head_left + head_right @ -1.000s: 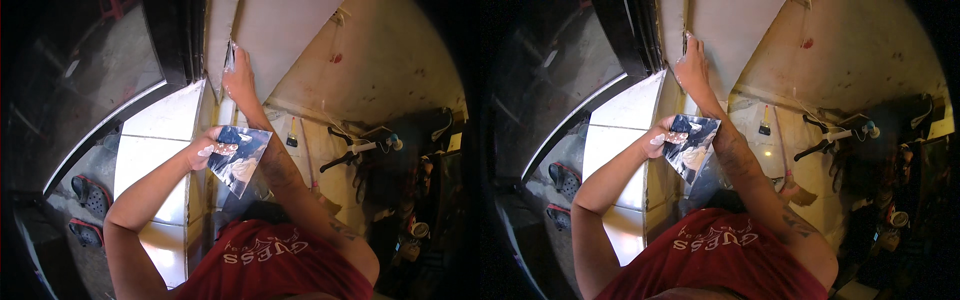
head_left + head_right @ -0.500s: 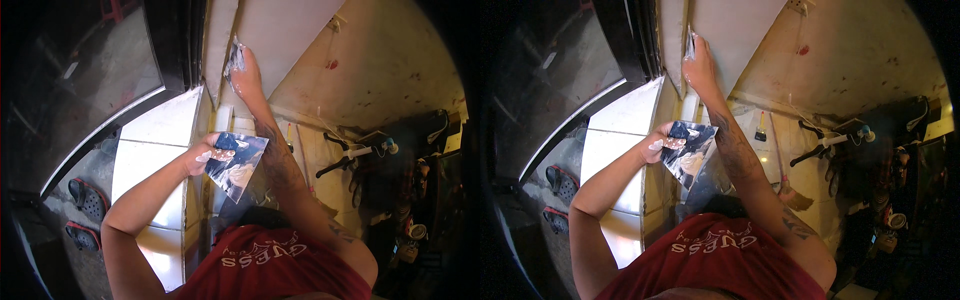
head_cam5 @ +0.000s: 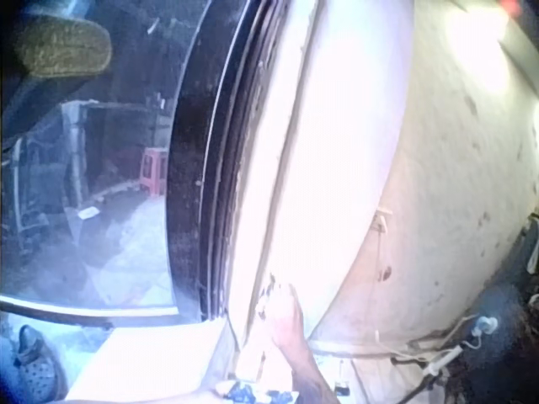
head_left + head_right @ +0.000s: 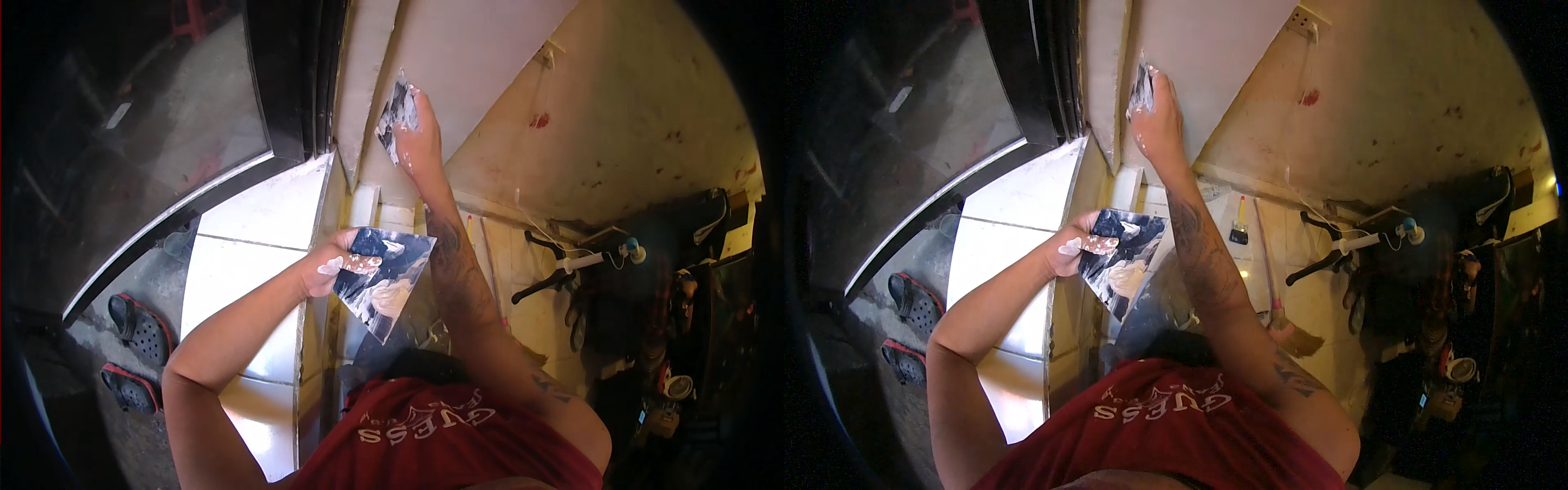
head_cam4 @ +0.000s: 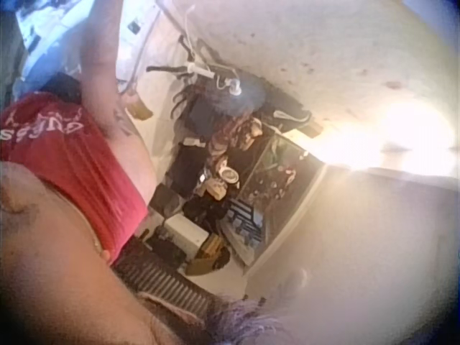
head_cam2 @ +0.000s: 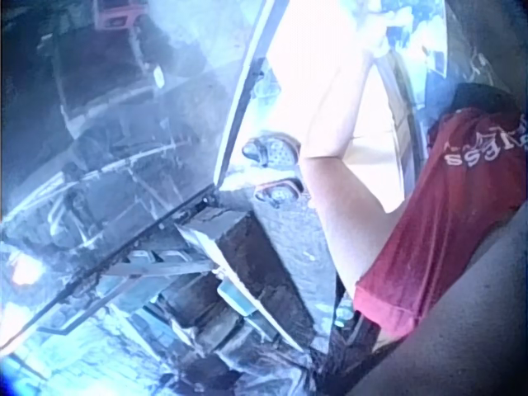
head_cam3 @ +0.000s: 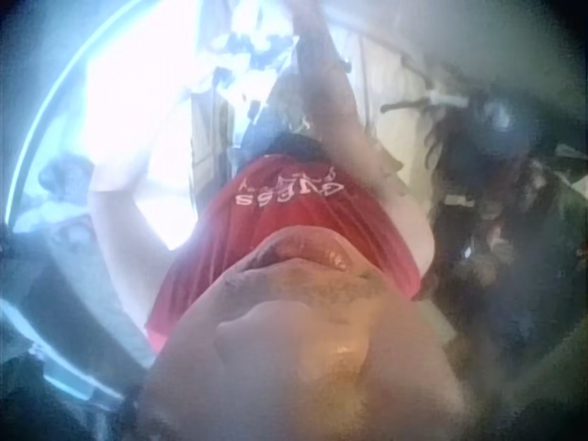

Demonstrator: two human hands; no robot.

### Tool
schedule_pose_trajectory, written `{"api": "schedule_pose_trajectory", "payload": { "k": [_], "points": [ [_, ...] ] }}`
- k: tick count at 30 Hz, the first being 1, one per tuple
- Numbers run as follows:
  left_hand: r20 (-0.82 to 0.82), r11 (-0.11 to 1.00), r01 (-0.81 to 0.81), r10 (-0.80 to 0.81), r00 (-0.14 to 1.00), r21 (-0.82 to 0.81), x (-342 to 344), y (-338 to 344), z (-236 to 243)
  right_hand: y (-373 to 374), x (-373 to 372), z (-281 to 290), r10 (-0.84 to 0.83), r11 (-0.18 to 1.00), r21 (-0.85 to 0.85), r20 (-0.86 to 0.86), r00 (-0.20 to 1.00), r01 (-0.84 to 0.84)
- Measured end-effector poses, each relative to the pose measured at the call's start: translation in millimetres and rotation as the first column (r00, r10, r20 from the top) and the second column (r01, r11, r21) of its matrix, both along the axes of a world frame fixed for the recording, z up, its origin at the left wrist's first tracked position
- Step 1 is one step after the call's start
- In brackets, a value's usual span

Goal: The person applies plaster to a wall corner using scrapers, repeatedly spreading the compound and transferring it between the scrapers.

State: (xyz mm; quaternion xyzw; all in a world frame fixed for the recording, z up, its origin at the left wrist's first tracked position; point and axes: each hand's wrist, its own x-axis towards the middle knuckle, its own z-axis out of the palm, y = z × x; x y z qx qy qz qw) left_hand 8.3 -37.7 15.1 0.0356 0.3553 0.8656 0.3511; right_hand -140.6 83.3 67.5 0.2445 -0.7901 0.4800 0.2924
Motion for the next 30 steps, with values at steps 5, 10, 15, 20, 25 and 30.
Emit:
{"api": "schedule_pose_trajectory", "payload": {
  "k": [5,10,15,20,25,30],
  "points": [
    [-0.015,1.0,0.01,-0.01,1.0,0.005,1,1,-1,-6,-12,6,0.102,0.994,-0.06,0.174,0.979,-0.093],
    [-0.026,0.996,0.047,-0.046,0.999,0.073,2,-7,-10,-23,16,14,-0.004,0.997,0.083,0.066,0.998,-0.002],
    [-0.021,0.993,0.099,-0.098,0.995,0.071,1,-6,-11,-13,27,14,0.059,0.997,0.058,0.012,0.998,-0.059],
    [-0.042,0.992,0.128,-0.129,0.991,-0.017,3,-2,1,-1,1,41,0.033,0.999,0.008,-0.011,0.999,-0.033],
    [-0.049,0.99,0.138,-0.138,0.989,-0.008,0,0,-6,-10,-9,62,0.026,0.999,0.025,0.038,0.999,-0.027],
    [-0.045,0.991,0.129,-0.13,0.99,-0.024,2,-5,-3,-21,15,59,-0.012,0.994,0.11,-0.058,0.998,0.019]
  ]
}}
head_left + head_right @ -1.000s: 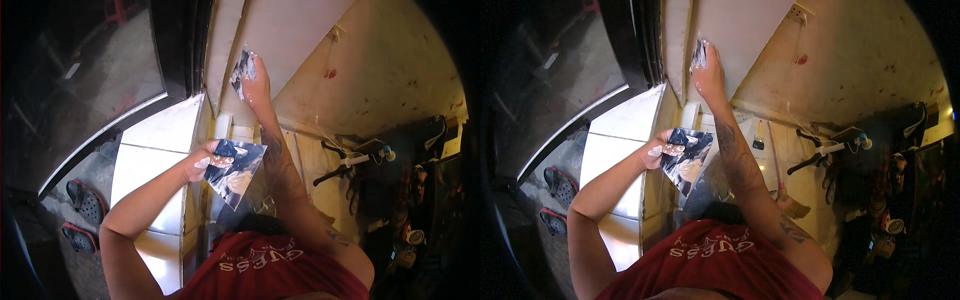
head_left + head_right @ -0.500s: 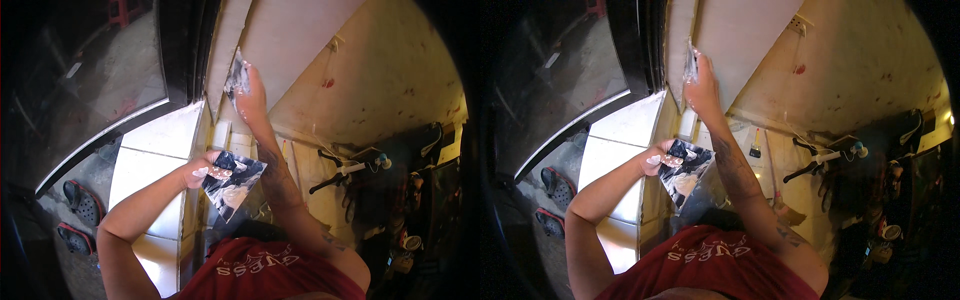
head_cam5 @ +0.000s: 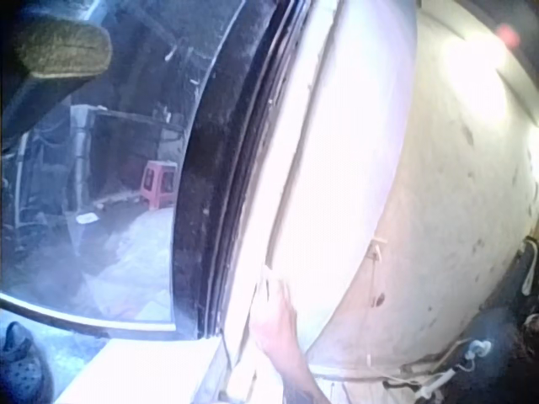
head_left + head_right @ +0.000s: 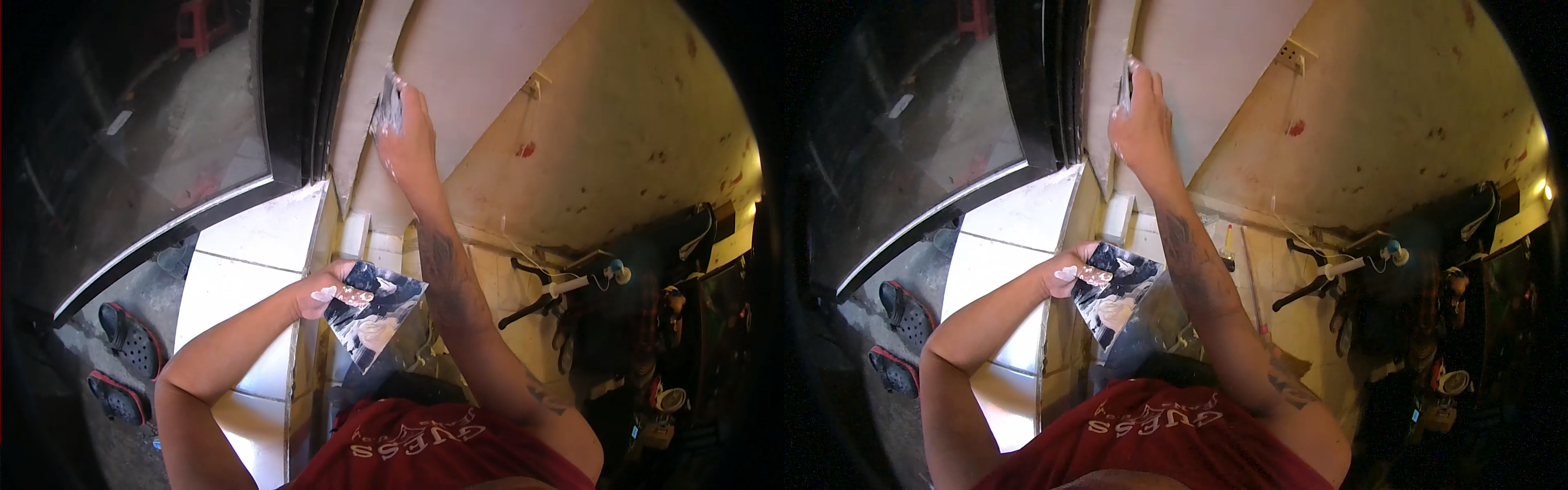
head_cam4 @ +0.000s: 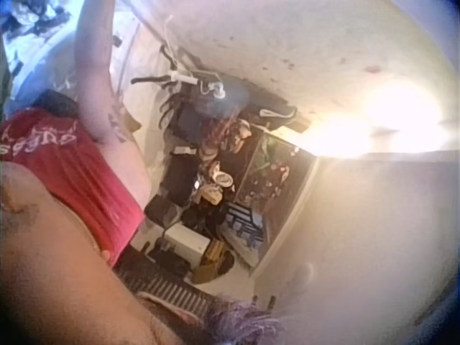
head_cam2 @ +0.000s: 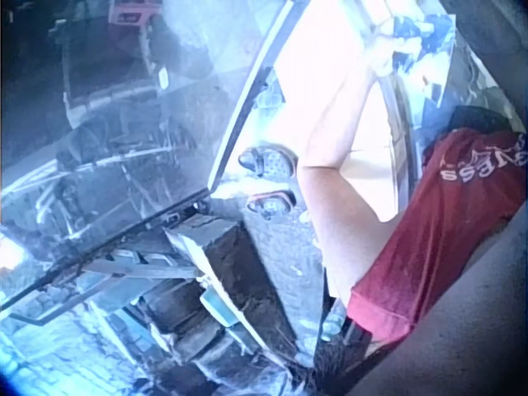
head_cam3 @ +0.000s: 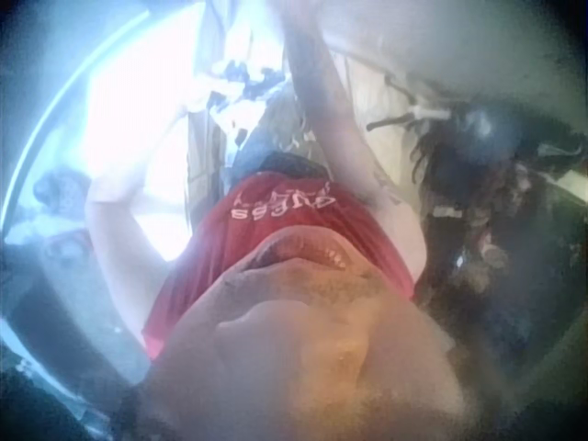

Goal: The person applies plaster to a wall corner using scrapers, repeatedly spreading the compound and transferring it between the scrapers.

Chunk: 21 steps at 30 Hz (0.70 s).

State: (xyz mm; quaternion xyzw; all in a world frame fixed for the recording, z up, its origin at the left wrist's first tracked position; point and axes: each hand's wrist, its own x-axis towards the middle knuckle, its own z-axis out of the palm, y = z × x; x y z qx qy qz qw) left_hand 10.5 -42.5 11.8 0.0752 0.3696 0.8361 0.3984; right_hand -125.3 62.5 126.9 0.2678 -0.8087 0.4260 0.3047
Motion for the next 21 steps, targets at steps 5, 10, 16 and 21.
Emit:
{"api": "schedule_pose_trajectory", "payload": {
  "k": [5,10,16,21],
  "points": [
    [0.005,1.0,0.01,-0.01,1.0,0.021,0,-5,-2,36,26,-24,0.281,0.949,-0.194,0.163,0.946,-0.249],
    [0.053,0.994,-0.081,0.085,0.995,-0.073,-2,4,-2,130,43,-73,0.658,0.615,-0.782,0.44,0.611,-0.1],
    [0.06,0.935,-0.236,0.26,0.964,-0.266,6,9,3,220,92,-110,0.807,0.259,-0.966,0.224,0.547,0.015],
    [-0.027,0.927,-0.207,0.209,0.978,-0.312,4,21,-4,261,133,-132,0.832,0.065,-0.993,0.11,0.543,0.101]
  ]
}}
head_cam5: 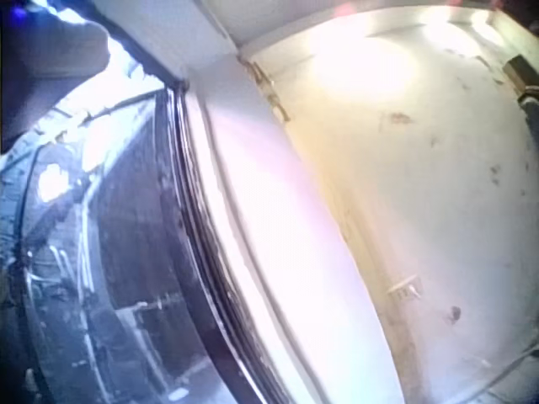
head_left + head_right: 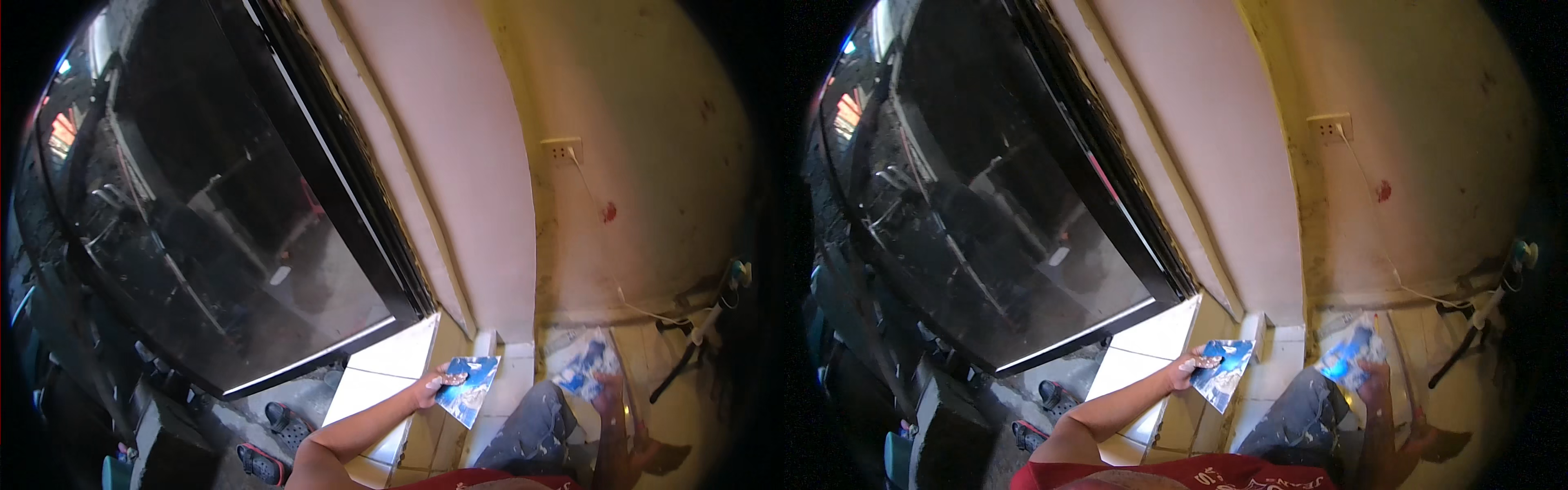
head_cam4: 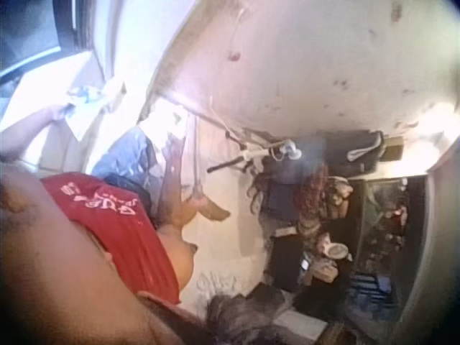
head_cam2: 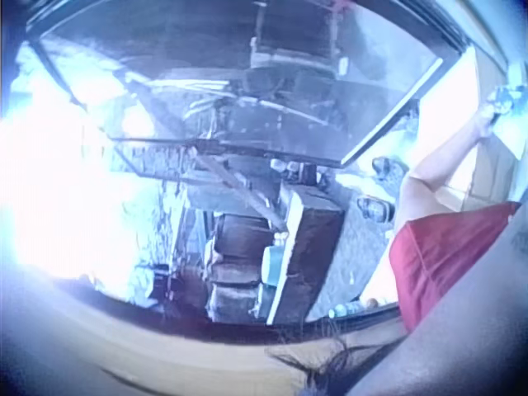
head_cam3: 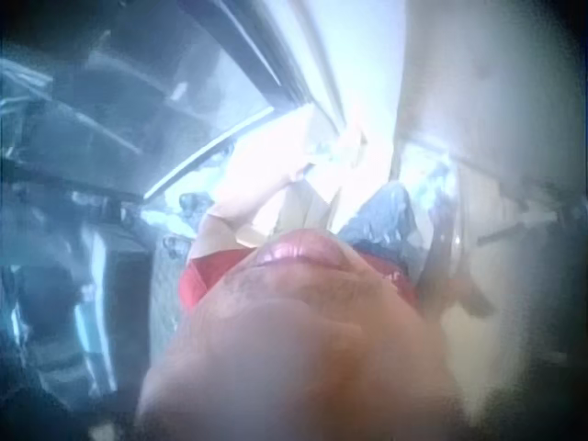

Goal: The person applies plaster to a wall corner using scrapers, repeatedly spreading the compound and transferring it between the scrapers.

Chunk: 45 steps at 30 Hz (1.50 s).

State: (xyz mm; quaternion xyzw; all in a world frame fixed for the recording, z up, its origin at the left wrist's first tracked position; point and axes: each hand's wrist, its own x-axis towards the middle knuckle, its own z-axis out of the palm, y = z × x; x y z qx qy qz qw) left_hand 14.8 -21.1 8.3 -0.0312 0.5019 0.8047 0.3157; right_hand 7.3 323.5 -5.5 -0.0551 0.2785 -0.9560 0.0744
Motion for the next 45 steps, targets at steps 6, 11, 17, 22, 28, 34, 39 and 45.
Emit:
{"api": "schedule_pose_trajectory", "payload": {
  "k": [6,11,17,22,28,34,39,45],
  "points": [
    [0.032,0.998,0.068,-0.068,0.997,0.009,4,22,5,-13,13,25,-0.086,0.996,-0.005,-0.381,0.92,0.091],
    [0.03,0.994,0.058,-0.061,0.998,0.091,-14,68,11,7,46,-14,-0.188,0.972,0.01,-0.573,0.797,0.237],
    [-0.019,0.99,-0.134,0.135,0.991,0.043,-52,117,30,53,149,-90,-0.288,0.874,0.204,-0.512,0.809,0.44],
    [-0.19,0.98,-0.151,0.175,0.966,0.132,-58,159,54,-9,17,16,-0.354,0.7,0.518,-0.347,0.869,0.492],
    [-0.216,0.963,-0.223,0.253,0.943,0.154,-59,176,49,-11,31,10,-0.198,0.413,0.632,-0.64,0.742,0.656],
    [-0.223,0.965,-0.198,0.234,0.946,0.173,-58,183,65,11,38,-47,0.194,0.05,0.891,-0.451,0.871,0.451],
    [-0.337,0.975,-0.22,0.201,0.92,-0.019,-76,171,37,40,32,21,0.076,-0.056,0.783,-0.615,0.785,0.619],
    [-0.374,0.97,-0.234,0.194,0.907,-0.063,-76,173,21,6,29,36,0.242,-0.156,0.729,-0.626,0.741,0.667]
  ]
}}
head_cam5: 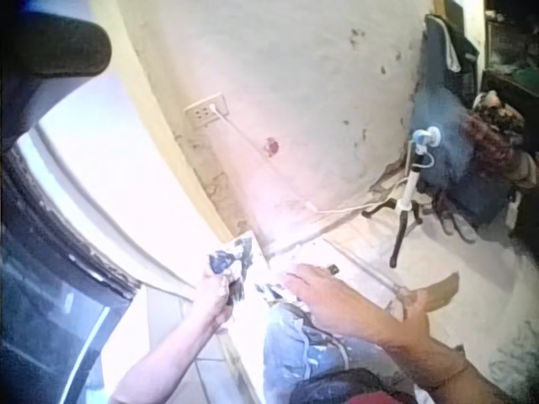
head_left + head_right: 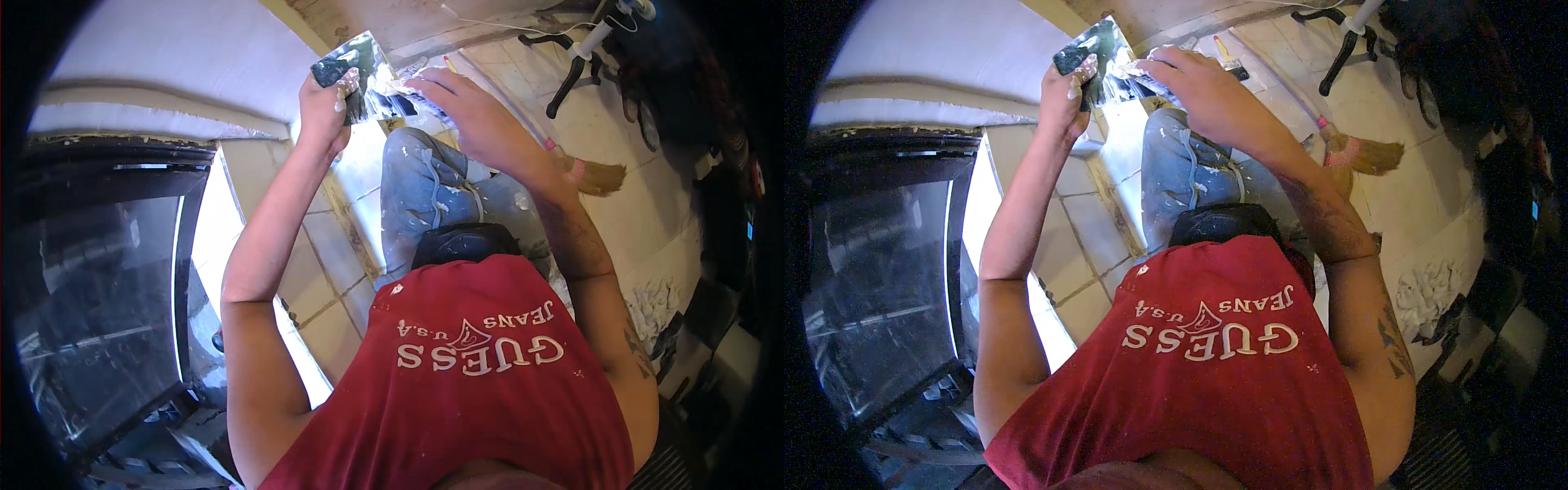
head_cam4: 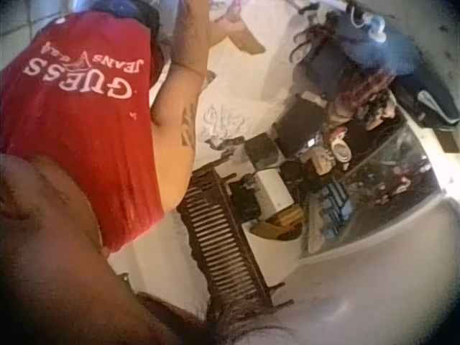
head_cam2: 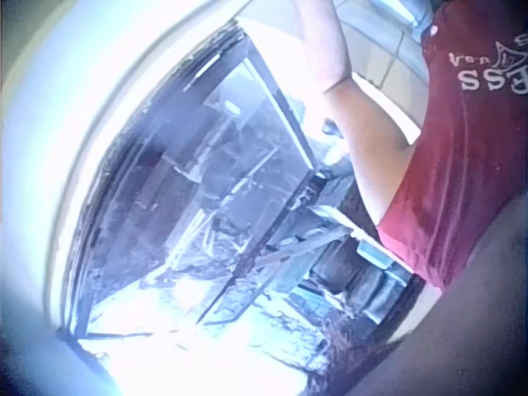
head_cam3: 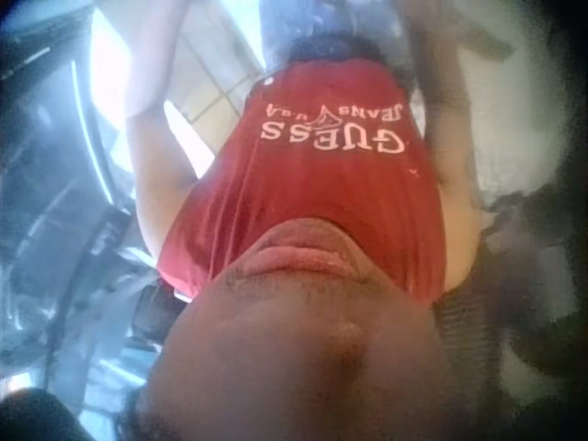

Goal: The person applies plaster to a wall corner using scrapers, repeatedly spreading the compound and transferring it between the scrapers.

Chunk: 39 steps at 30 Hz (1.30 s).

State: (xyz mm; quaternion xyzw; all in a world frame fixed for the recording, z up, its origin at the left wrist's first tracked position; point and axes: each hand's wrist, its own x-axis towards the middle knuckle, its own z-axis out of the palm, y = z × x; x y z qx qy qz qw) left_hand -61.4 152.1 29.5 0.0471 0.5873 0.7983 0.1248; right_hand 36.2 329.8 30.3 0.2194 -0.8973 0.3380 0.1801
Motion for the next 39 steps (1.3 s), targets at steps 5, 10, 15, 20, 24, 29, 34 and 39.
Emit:
{"api": "schedule_pose_trajectory", "payload": {
  "k": [5,10,15,20,24,29,34,39],
  "points": [
    [0.01,0.997,-0.054,0.055,0.998,-0.057,9,-3,-10,-23,9,-20,-0.019,0.992,0.128,-0.001,1.0,0.019],
    [0.088,0.984,-0.158,0.165,0.982,-0.084,-5,-21,-18,-17,1,-11,0.197,0.967,0.082,0.361,0.911,-0.241],
    [0.237,0.997,0.005,-0.024,0.971,0.079,-28,-65,0,28,-20,9,0.488,0.799,-0.551,0.364,0.793,-0.239],
    [0.359,0.945,0.313,-0.26,0.896,-0.097,46,-129,-12,8,-49,72,0.652,0.427,-0.894,0.201,0.731,-0.135],
    [0.405,0.922,0.377,-0.38,0.832,0.092,79,-158,-37,-19,-91,157,0.623,0.463,-0.845,0.094,0.776,-0.269],
    [0.292,0.867,0.47,-0.499,0.816,0.167,79,-169,-44,-109,-130,332,0.396,0.91,0.341,-0.555,0.731,-0.234],
    [0.354,0.92,0.387,-0.384,0.853,0.068,63,-176,-37,-196,-148,429,0.256,0.906,0.403,-0.764,0.593,0.128],
    [0.344,0.931,0.363,-0.347,0.872,0.019,56,-173,-46,-237,-164,455,0.164,0.851,0.362,-0.871,0.463,0.381]
  ]
}}
